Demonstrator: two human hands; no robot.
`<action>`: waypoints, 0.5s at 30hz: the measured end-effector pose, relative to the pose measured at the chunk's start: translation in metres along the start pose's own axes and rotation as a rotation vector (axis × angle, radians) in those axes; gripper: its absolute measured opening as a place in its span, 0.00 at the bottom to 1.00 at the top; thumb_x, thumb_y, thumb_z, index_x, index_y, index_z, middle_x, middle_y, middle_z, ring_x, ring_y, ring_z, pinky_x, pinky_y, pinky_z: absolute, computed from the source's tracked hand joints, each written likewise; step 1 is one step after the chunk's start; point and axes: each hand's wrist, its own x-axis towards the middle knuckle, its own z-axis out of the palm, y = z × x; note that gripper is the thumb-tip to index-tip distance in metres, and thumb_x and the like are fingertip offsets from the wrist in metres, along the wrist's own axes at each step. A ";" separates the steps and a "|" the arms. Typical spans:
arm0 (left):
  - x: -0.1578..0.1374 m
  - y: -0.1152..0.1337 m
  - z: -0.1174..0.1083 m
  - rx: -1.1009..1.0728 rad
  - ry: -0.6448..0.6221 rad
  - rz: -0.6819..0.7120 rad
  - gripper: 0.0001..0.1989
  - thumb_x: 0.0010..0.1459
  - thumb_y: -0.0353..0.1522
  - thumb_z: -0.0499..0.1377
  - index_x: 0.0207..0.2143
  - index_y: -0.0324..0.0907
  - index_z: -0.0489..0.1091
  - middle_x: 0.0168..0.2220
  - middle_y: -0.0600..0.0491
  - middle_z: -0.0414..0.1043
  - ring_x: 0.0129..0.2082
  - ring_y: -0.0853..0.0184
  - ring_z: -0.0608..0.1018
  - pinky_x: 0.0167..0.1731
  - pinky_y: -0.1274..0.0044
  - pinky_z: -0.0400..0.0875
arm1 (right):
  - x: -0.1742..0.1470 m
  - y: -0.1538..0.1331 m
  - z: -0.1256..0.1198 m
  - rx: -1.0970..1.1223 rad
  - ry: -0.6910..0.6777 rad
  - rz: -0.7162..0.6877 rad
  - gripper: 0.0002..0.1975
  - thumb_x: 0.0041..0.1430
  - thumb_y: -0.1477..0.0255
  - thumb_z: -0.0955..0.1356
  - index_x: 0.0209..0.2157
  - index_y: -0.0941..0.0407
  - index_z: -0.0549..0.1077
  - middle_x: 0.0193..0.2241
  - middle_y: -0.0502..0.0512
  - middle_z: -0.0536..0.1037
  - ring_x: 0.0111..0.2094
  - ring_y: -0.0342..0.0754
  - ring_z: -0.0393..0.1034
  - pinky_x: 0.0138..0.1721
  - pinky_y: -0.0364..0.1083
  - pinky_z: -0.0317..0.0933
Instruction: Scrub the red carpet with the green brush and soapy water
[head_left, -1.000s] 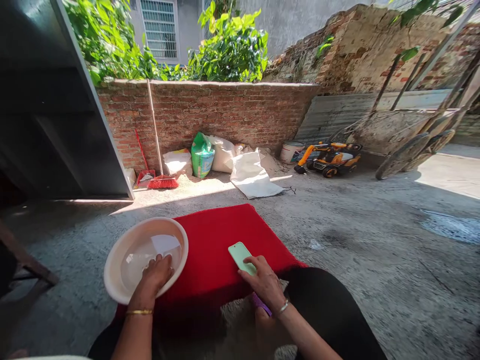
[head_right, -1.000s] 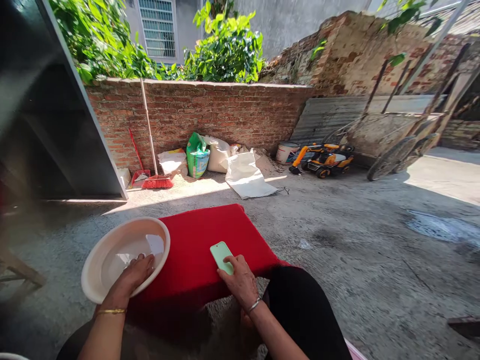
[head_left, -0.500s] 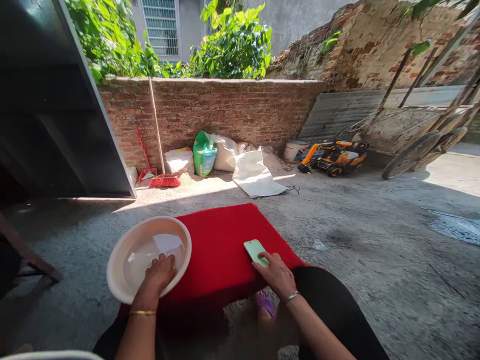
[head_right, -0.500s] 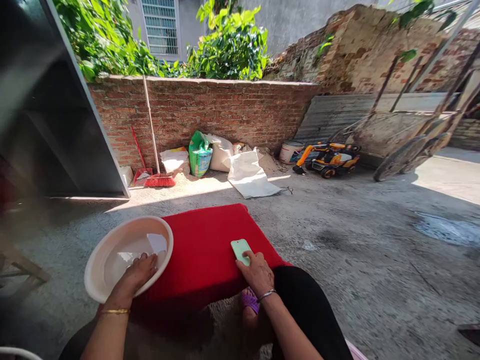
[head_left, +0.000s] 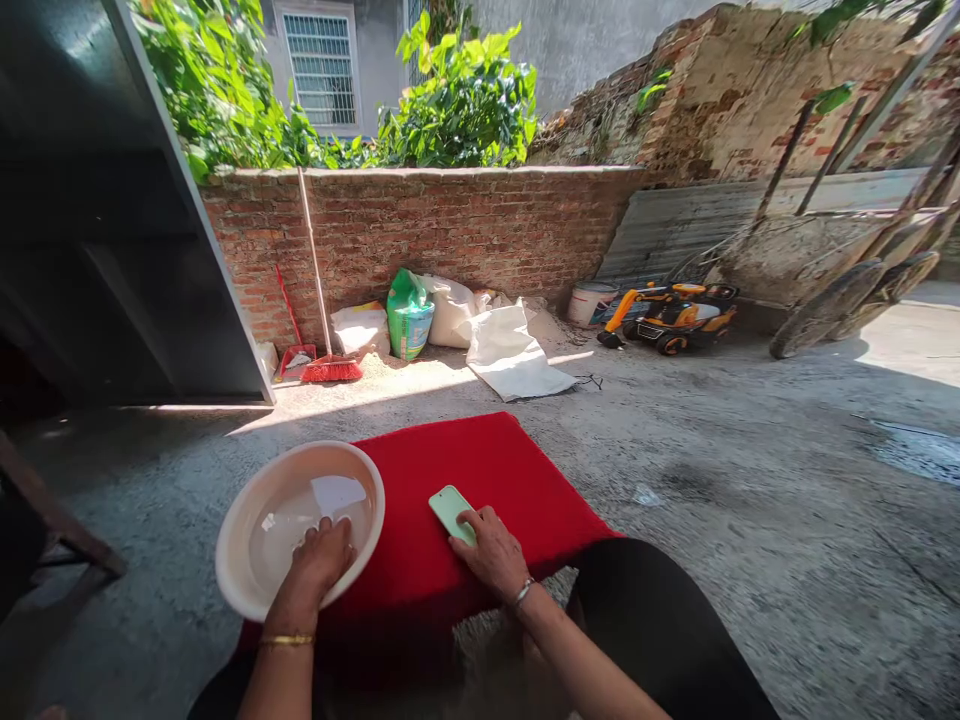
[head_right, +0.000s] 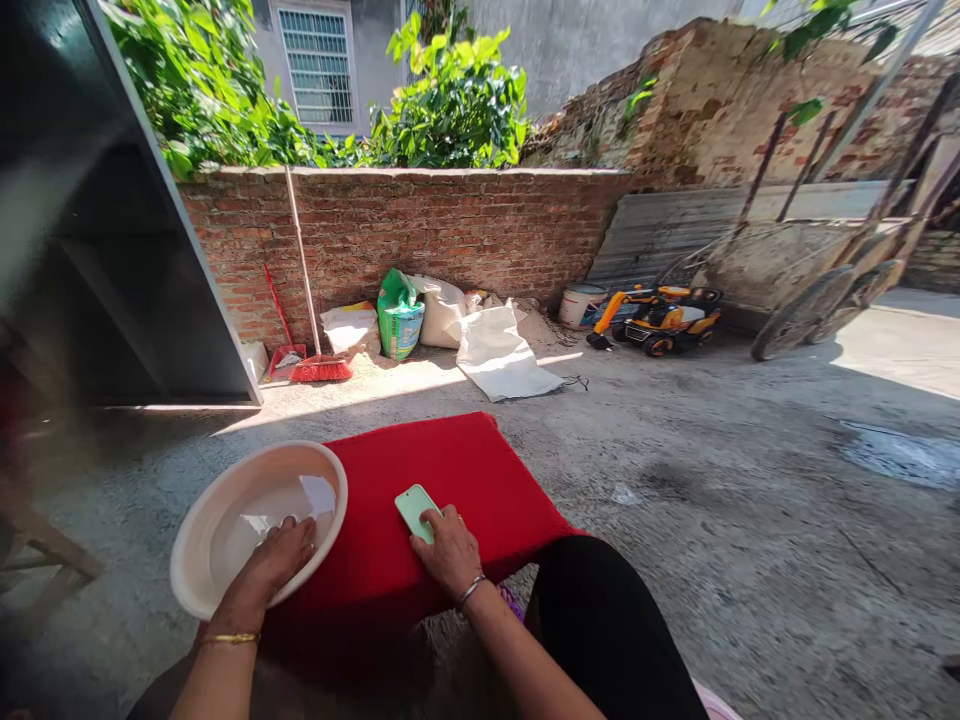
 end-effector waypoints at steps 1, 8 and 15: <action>0.001 0.000 0.001 0.003 0.006 0.007 0.23 0.80 0.32 0.50 0.70 0.46 0.72 0.72 0.36 0.75 0.70 0.48 0.80 0.66 0.59 0.75 | 0.003 0.013 -0.007 -0.015 0.021 0.056 0.14 0.75 0.67 0.74 0.58 0.48 0.86 0.55 0.60 0.85 0.58 0.56 0.83 0.55 0.49 0.71; 0.000 0.002 0.001 -0.004 0.019 0.012 0.23 0.79 0.32 0.52 0.70 0.45 0.74 0.72 0.34 0.75 0.69 0.47 0.81 0.65 0.57 0.77 | 0.016 0.068 -0.032 0.020 0.167 0.211 0.14 0.76 0.63 0.72 0.57 0.48 0.87 0.48 0.59 0.84 0.51 0.58 0.86 0.50 0.49 0.74; -0.014 0.010 -0.013 -0.013 -0.035 -0.024 0.24 0.81 0.31 0.51 0.73 0.43 0.72 0.75 0.33 0.72 0.74 0.45 0.78 0.69 0.57 0.75 | -0.010 -0.026 0.023 0.089 -0.045 -0.170 0.16 0.71 0.68 0.77 0.58 0.45 0.86 0.56 0.57 0.83 0.58 0.55 0.82 0.60 0.49 0.74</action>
